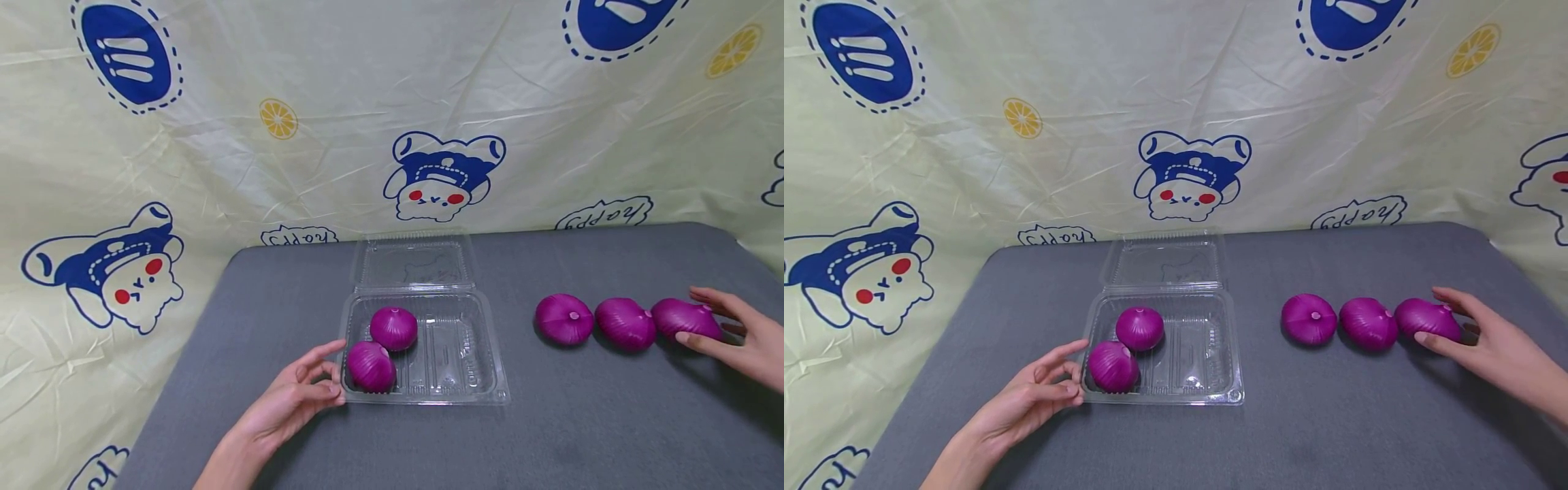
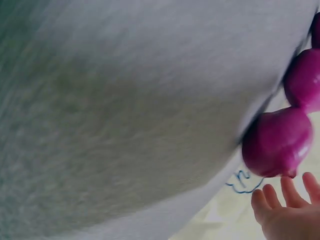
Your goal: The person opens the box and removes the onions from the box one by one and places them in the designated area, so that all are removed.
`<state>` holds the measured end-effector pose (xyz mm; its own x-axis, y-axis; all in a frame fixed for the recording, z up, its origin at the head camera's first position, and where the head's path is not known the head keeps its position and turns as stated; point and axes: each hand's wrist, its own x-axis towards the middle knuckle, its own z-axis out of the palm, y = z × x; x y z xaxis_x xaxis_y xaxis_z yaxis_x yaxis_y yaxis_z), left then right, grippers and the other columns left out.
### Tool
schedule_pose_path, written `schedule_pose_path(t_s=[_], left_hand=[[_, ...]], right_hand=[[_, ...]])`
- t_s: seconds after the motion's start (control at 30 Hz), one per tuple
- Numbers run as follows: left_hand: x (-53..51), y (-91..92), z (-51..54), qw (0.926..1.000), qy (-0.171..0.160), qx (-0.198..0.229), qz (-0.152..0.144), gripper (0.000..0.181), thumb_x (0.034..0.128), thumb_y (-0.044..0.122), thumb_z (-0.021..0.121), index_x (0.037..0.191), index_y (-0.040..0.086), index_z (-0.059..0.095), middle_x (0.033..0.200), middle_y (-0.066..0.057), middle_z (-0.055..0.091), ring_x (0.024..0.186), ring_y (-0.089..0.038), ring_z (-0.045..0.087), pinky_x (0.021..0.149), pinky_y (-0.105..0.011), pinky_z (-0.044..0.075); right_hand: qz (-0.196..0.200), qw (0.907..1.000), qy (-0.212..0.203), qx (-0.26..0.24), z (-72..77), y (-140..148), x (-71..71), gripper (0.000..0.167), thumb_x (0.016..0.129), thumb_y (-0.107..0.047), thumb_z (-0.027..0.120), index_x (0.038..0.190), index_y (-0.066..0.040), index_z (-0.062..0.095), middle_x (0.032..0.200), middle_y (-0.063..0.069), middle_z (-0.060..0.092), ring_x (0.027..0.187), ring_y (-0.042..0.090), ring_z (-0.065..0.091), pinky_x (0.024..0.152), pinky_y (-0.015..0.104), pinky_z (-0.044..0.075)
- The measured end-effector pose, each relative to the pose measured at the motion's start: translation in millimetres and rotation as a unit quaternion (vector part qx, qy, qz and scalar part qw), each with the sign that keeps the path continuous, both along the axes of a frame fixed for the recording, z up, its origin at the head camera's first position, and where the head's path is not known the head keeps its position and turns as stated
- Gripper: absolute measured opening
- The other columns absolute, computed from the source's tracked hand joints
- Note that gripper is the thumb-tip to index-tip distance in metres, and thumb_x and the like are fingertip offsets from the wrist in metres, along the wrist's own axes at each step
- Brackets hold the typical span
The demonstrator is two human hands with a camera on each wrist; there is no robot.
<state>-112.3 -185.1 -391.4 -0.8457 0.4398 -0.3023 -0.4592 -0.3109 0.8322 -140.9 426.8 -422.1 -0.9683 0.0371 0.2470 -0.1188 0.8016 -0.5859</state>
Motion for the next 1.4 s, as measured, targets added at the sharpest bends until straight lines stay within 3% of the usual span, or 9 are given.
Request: schedule_pose_path(t_s=[0.13, 0.17, 0.23, 0.33, 0.47, 0.57, 0.97, 1.2, 1.4], left_hand=[[0.0, 0.1, 0.6, 1.0, 0.0, -0.001, 0.0, 0.07, 0.0892, -0.016, 0.053, 0.152, 0.001, 0.028, 0.095, -0.008, 0.05, 0.079, -0.019, 0.059, 0.082, -0.032, 0.053], [0.0, 0.0, 0.8, 1.0, 0.0, -0.002, 0.0, 0.07, 0.0894, -0.015, 0.054, 0.152, 0.001, 0.028, 0.096, -0.008, 0.05, 0.079, -0.019, 0.059, 0.082, -0.032, 0.053], [0.0, 0.0, 1.0, 1.0, 0.0, -0.002, 0.0, 0.069, 0.0896, -0.015, 0.053, 0.152, 0.001, 0.028, 0.096, -0.008, 0.05, 0.079, -0.019, 0.059, 0.082, -0.032, 0.053], [0.2, 0.0, 0.9, 1.0, 0.001, -0.001, -0.001, 0.07, 0.0895, -0.016, 0.053, 0.152, 0.001, 0.027, 0.096, -0.008, 0.05, 0.078, -0.019, 0.059, 0.082, -0.032, 0.053], [0.8, 0.1, 0.7, 1.0, -0.001, 0.001, 0.0, 0.072, 0.0885, -0.016, 0.054, 0.153, 0.001, 0.026, 0.095, -0.008, 0.05, 0.079, -0.02, 0.059, 0.082, -0.032, 0.053], [0.7, -0.1, 0.7, 1.0, -0.003, -0.001, 0.0, 0.074, 0.0878, -0.015, 0.056, 0.153, 0.001, 0.025, 0.095, -0.009, 0.05, 0.08, -0.02, 0.059, 0.082, -0.032, 0.053], [-0.2, -0.3, 0.2, 1.0, -0.009, -0.004, 0.0, 0.077, 0.0868, -0.013, 0.06, 0.153, 0.002, 0.024, 0.095, -0.01, 0.049, 0.081, -0.022, 0.059, 0.083, -0.033, 0.053], [0.3, -0.6, -0.2, 0.9999, -0.009, -0.008, 0.002, 0.076, 0.0873, -0.014, 0.059, 0.153, 0.002, 0.024, 0.095, -0.009, 0.049, 0.081, -0.022, 0.059, 0.082, -0.033, 0.053], [0.8, -1.0, 0.3, 0.9999, -0.009, -0.012, 0.006, 0.076, 0.0871, -0.014, 0.058, 0.153, 0.002, 0.025, 0.095, -0.009, 0.049, 0.079, -0.021, 0.058, 0.082, -0.033, 0.053]], right_hand=[[0.001, 0.9995, 0.031, 0.004, 11.9, -15, 6.1, 0.075, 0.087, -0.012, 0.074, 0.149, 0.003, 0.034, 0.153, 0.021, 0.031, 0.145, 0.012, 0.016, 0.109, 0.015, 0.006], [0.0, 0.9995, 0.03, 0.011, 15.7, -20, 7.5, 0.075, 0.087, -0.012, 0.074, 0.148, 0.004, 0.034, 0.149, 0.031, 0.031, 0.146, 0.022, 0.017, 0.113, 0.021, 0.004], [-0.002, 0.9991, 0.038, 0.02, 22.2, -27, 9.5, 0.073, 0.086, -0.013, 0.076, 0.146, 0.004, 0.038, 0.142, 0.034, 0.036, 0.143, 0.014, 0.021, 0.113, 0.02, 0.005], [-0.011, 0.9983, 0.044, 0.037, 32.4, -41, 12.8, 0.071, 0.085, -0.017, 0.078, 0.144, -0.001, 0.043, 0.137, 0.032, 0.041, 0.134, 0.03, 0.033, 0.104, 0.008, 0.007], [0.004, 0.9966, 0.077, 0.029, 45.5, -61, 18.1, 0.068, 0.081, -0.015, 0.081, 0.142, -0.011, 0.051, 0.138, -0.012, 0.047, 0.125, 0.007, 0.039, 0.091, -0.002, 0.013], [0.038, 0.9938, 0.103, 0.019, 52.4, -77, 21.1, 0.066, 0.078, -0.01, 0.082, 0.138, -0.017, 0.056, 0.127, -0.029, 0.044, 0.114, -0.019, 0.032, 0.089, -0.004, 0.018], [0.197, 0.9704, 0.138, 0.018, 67.7, -144, 25.6, 0.075, 0.068, 0.0, 0.086, 0.136, -0.017, 0.058, 0.134, 0.0, 0.055, 0.126, 0.001, 0.043, 0.099, 0.006, 0.031], [0.237, 0.9652, 0.11, 0.017, 69.4, -182, 23.7, 0.078, 0.071, -0.008, 0.088, 0.139, -0.026, 0.054, 0.137, -0.005, 0.053, 0.127, 0.001, 0.043, 0.099, 0.006, 0.031], [0.26, 0.9634, 0.06, 0.025, 70.0, -209, 21.4, 0.065, 0.081, -0.024, 0.082, 0.139, -0.031, 0.053, 0.139, -0.01, 0.05, 0.124, 0.007, 0.047, 0.094, 0.014, 0.043]])
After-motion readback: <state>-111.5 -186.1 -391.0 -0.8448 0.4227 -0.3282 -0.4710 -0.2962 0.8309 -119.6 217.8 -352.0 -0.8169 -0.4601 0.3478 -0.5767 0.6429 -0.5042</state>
